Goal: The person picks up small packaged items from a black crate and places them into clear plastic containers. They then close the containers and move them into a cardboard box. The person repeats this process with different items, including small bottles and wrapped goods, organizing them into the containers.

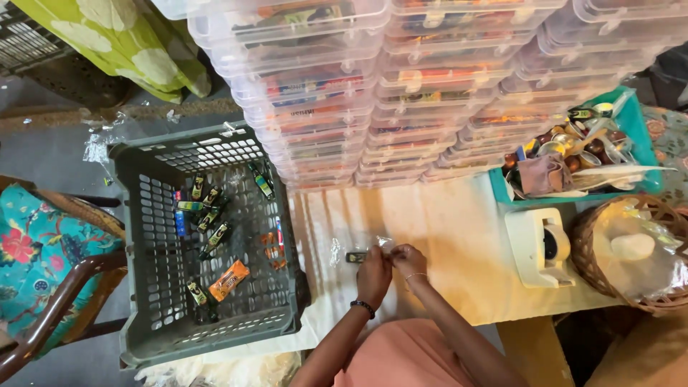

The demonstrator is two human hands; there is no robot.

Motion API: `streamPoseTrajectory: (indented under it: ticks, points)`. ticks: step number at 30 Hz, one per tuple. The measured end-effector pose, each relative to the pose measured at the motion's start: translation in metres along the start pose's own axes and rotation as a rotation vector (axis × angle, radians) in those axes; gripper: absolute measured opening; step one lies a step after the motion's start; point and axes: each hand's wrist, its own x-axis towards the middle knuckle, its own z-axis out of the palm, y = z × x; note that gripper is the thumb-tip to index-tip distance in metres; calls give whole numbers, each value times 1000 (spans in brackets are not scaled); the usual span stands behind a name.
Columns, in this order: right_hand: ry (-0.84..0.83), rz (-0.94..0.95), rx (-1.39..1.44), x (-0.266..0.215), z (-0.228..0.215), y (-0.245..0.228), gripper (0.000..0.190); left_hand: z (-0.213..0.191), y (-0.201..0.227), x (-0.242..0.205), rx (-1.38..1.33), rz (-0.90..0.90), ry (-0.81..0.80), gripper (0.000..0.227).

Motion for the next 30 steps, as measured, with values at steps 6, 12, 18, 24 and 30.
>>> streamPoseTrajectory:
  ticks: [6, 12, 18, 24, 30]
  points:
    - [-24, 125, 328, 2, 26, 34, 17, -4, -22, -16, -127, 81, -84, 9]
    - [-276, 275, 299, -25, 6, -6, 23, 6, -30, -17, -85, 55, -85, 18]
    - [-263, 253, 338, -40, -73, 37, 37, 44, -89, -19, 66, 269, -116, 38]
    - [238, -218, 148, -45, -251, 158, 26, 73, -145, -16, -1007, -78, 73, 31]
    - [1019, -43, -135, -165, -480, 138, 19, 16, -58, -64, 189, 283, 143, 28]
